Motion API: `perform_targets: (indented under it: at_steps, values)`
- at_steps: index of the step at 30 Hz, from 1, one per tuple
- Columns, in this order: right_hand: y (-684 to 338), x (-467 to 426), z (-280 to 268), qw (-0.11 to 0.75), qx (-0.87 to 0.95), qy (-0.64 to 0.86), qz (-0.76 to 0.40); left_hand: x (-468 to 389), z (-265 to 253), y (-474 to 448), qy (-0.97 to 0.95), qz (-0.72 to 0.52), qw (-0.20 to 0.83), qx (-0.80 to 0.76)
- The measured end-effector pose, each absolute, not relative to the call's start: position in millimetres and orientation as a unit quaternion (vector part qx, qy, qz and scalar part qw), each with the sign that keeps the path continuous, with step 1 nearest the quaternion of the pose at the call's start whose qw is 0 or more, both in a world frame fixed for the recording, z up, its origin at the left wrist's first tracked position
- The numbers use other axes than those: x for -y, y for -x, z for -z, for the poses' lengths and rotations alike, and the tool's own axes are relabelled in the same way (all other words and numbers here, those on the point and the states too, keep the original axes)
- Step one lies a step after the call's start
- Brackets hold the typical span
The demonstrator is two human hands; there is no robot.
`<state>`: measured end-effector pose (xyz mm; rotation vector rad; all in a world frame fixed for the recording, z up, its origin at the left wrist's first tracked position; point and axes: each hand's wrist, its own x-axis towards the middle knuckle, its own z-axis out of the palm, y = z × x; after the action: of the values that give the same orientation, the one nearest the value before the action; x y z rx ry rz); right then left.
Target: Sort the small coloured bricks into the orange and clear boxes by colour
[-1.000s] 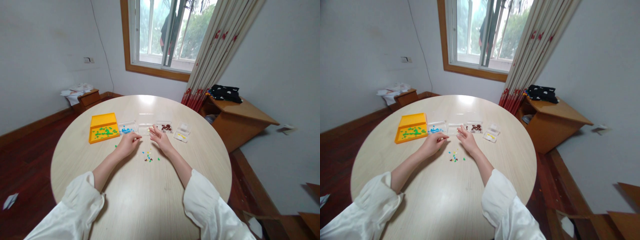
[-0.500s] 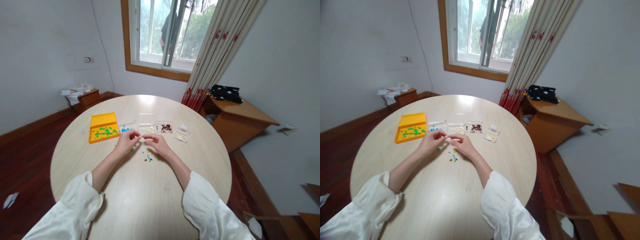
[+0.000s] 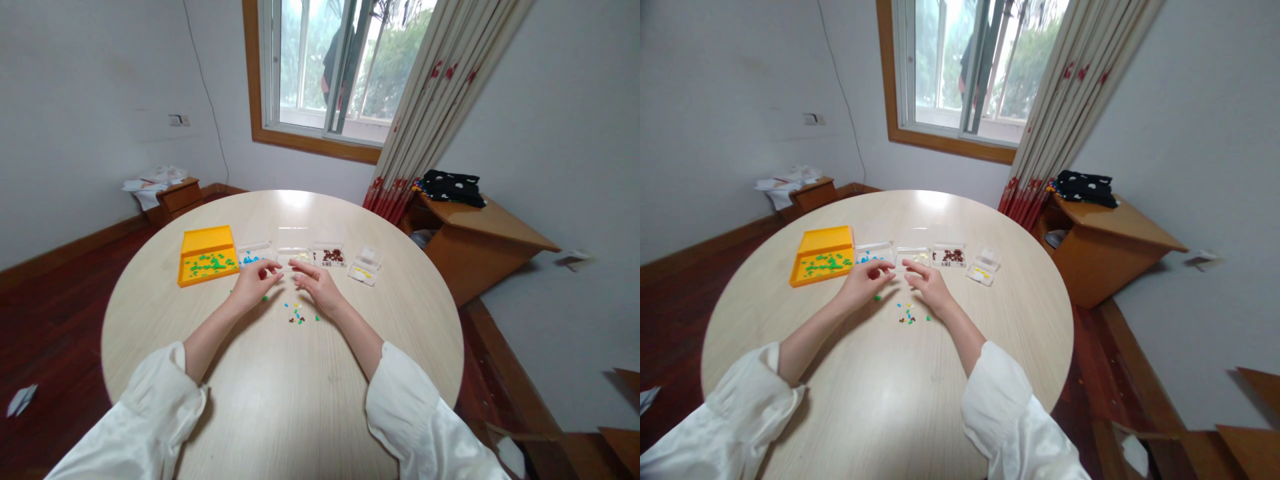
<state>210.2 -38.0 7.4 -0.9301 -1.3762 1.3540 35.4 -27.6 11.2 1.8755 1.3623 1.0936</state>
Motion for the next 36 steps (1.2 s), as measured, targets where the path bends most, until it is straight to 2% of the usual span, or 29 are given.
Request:
perform_targets:
  at_steps: [5,10,14,20,25,28,36]
  values:
    - [-213.1,35.9,-11.4,0.511,0.443,0.351,-0.648,23.8,-10.4,-32.6,-0.675,-0.428,0.281,-0.531]
    - [-215.6,36.0,-11.5,0.499,0.433,0.340,-0.669,17.5,-16.8,-21.2,-0.659,-0.424,0.219,-0.581]
    - [-215.7,35.1,-9.8,0.495,0.428,0.333,-0.679,14.3,-23.1,-3.6,-0.670,-0.346,0.194,-0.628]
    - [-215.3,35.2,-10.9,0.486,0.438,0.335,-0.678,20.3,-28.8,4.0,-0.747,-0.192,0.271,-0.575]
    - [-214.8,35.5,-12.8,0.487,0.421,0.342,-0.685,22.2,-26.2,-2.1,-0.780,-0.159,0.242,-0.555]
    - [-215.1,35.3,-12.1,0.476,0.430,0.345,-0.685,21.3,-23.3,-6.5,-0.785,-0.177,0.238,-0.544]
    - [-210.6,39.2,-9.9,0.412,0.491,0.320,-0.697,25.7,-15.6,-24.6,-0.772,-0.321,0.256,-0.485]
